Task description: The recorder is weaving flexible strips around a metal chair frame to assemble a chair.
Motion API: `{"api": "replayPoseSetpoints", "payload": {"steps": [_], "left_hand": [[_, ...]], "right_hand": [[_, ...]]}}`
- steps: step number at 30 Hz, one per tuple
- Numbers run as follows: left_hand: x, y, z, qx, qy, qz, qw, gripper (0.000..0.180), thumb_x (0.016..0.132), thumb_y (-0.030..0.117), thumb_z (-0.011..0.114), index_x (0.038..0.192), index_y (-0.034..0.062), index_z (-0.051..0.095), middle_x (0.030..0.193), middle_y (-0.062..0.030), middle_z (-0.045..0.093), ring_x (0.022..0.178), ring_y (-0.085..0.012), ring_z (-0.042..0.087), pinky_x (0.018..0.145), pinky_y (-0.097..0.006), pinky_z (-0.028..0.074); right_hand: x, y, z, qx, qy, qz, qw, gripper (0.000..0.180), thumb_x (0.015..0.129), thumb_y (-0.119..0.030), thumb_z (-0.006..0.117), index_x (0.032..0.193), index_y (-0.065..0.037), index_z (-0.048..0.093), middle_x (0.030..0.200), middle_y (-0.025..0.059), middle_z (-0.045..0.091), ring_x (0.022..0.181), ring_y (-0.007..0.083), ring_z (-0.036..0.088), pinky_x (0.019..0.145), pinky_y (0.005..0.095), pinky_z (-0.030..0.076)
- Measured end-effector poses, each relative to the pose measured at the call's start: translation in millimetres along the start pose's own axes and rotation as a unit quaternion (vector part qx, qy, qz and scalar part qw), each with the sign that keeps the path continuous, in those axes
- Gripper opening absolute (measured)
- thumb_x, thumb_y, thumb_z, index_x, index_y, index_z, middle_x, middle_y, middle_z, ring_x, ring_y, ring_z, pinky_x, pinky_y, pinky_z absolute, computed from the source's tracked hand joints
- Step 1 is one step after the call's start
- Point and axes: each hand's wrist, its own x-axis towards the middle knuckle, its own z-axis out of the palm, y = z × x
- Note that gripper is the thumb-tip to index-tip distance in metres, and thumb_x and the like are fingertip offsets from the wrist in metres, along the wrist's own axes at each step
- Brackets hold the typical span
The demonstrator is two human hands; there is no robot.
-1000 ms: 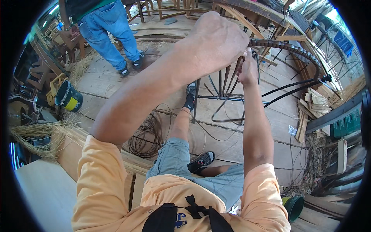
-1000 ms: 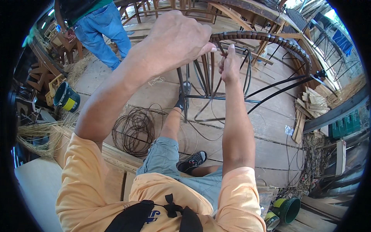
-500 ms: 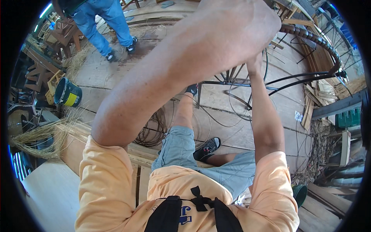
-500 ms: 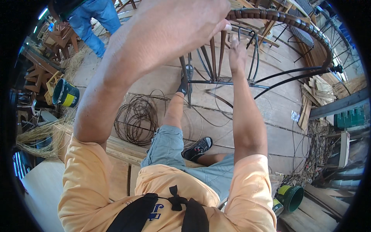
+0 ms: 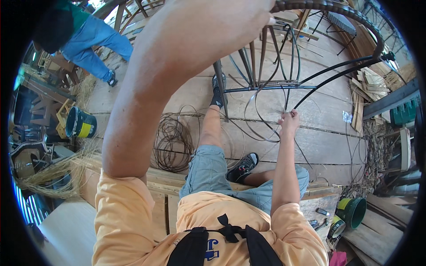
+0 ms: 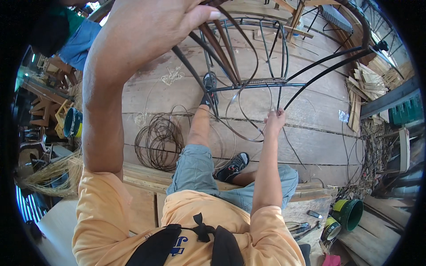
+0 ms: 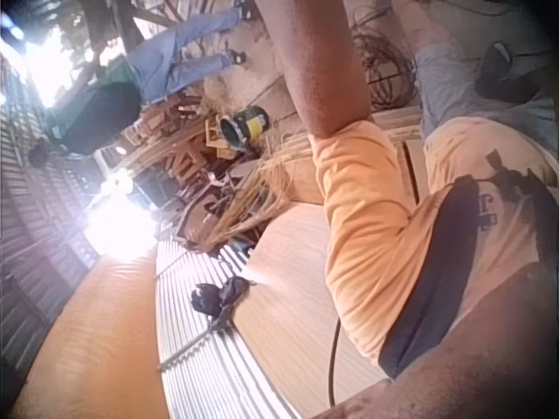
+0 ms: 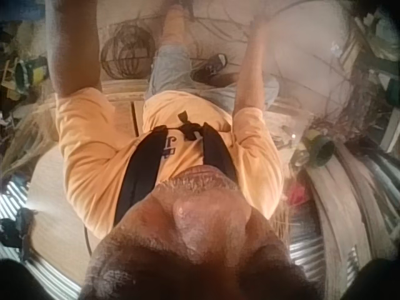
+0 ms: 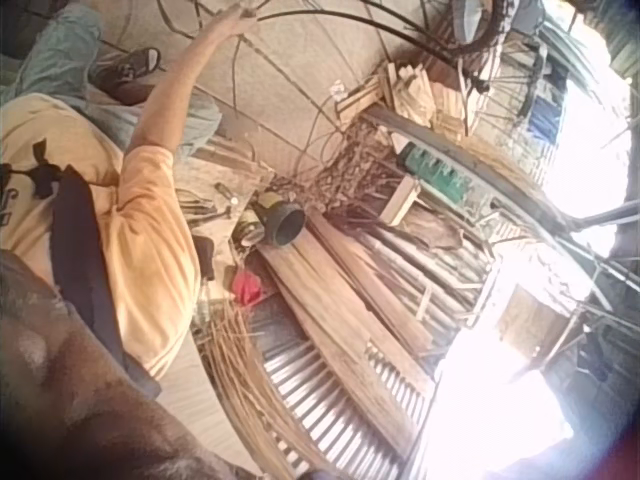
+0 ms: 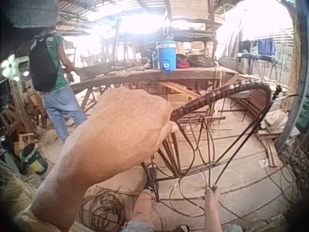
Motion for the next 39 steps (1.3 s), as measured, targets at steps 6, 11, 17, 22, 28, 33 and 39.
{"api": "replayPoseSetpoints", "payload": {"steps": [6,11,17,22,28,33,39], "left_hand": [[-3.2,-13.5,28.8,-0.084,0.333,0.241,0.908,0.032,0.086,0.026,0.050,0.067,0.0015,0.058,0.052,-0.0101,0.050,0.049,-0.0236,0.051,0.052,-0.036,0.044],[7.2,10.4,0.9,0.052,0.004,-0.035,0.998,0.034,0.086,0.028,0.050,0.065,0.0022,0.056,0.051,-0.0088,0.049,0.047,-0.0224,0.050,0.047,-0.034,0.042],[7.3,2.4,2.0,0.036,-0.061,-0.081,0.994,0.027,0.084,0.022,0.050,0.070,0.0005,0.060,0.056,-0.0118,0.053,0.052,-0.0241,0.053,0.053,-0.036,0.046],[9.8,0.6,14.8,0.046,0.067,0.003,0.997,0.027,0.083,0.020,0.049,0.071,-0.0004,0.061,0.065,-0.0140,0.056,0.061,-0.0268,0.056,0.062,-0.037,0.047],[18.6,3.4,20.8,0.030,0.036,-0.009,0.999,0.032,0.083,0.025,0.050,0.066,-0.0012,0.057,0.060,-0.0143,0.053,0.057,-0.0272,0.054,0.059,-0.039,0.045],[19.9,27.0,-0.2,-0.030,-0.043,-0.128,0.990,0.036,0.084,0.031,0.051,0.064,0.0003,0.053,0.053,-0.0144,0.049,0.052,-0.0292,0.049,0.052,-0.040,0.038],[13.8,22.8,-2.0,-0.036,0.008,-0.092,0.995,0.034,0.082,0.033,0.054,0.071,0.0017,0.055,0.061,-0.0168,0.053,0.060,-0.0342,0.052,0.056,-0.040,0.040]], "right_hand": [[49.2,22.7,0.2,-0.241,-0.133,-0.231,0.933,0.070,0.070,-0.008,0.065,0.129,0.006,0.029,0.110,0.0185,0.052,0.102,0.0243,0.050,0.085,0.0317,0.040],[56.6,-10.6,-124.2,-0.394,-0.244,-0.267,0.845,0.030,0.088,-0.030,0.049,0.102,-0.007,0.060,0.076,0.0010,0.056,0.068,0.0112,0.051,0.055,0.0247,0.040],[40.9,-63.3,-534.9,-0.775,-0.091,-0.164,0.604,0.024,0.078,-0.008,0.051,0.101,-0.003,0.055,0.070,0.0156,0.051,0.066,0.0338,0.052,0.054,0.0413,0.040],[-67.6,-93.9,-587.1,-0.824,0.169,0.088,0.533,0.017,0.080,-0.013,0.051,0.087,-0.005,0.065,0.083,0.0196,0.062,0.080,0.0315,0.061,0.065,0.0397,0.049],[-30.2,-89.4,-424.0,-0.862,0.112,0.118,0.480,0.028,0.078,-0.026,0.058,0.095,-0.005,0.064,0.105,0.0154,0.060,0.092,0.0345,0.059,0.074,0.0435,0.049],[106.3,2.5,-244.6,-0.622,-0.052,-0.456,0.634,0.048,0.080,-0.028,0.059,0.119,-0.003,0.048,0.120,0.0191,0.050,0.115,0.0346,0.042,0.099,0.0400,0.033],[109.5,3.6,-16.0,-0.218,-0.157,-0.233,0.935,0.039,0.086,-0.030,0.052,0.111,0.000,0.049,0.096,0.0146,0.056,0.091,0.0219,0.052,0.080,0.0309,0.040]]}}
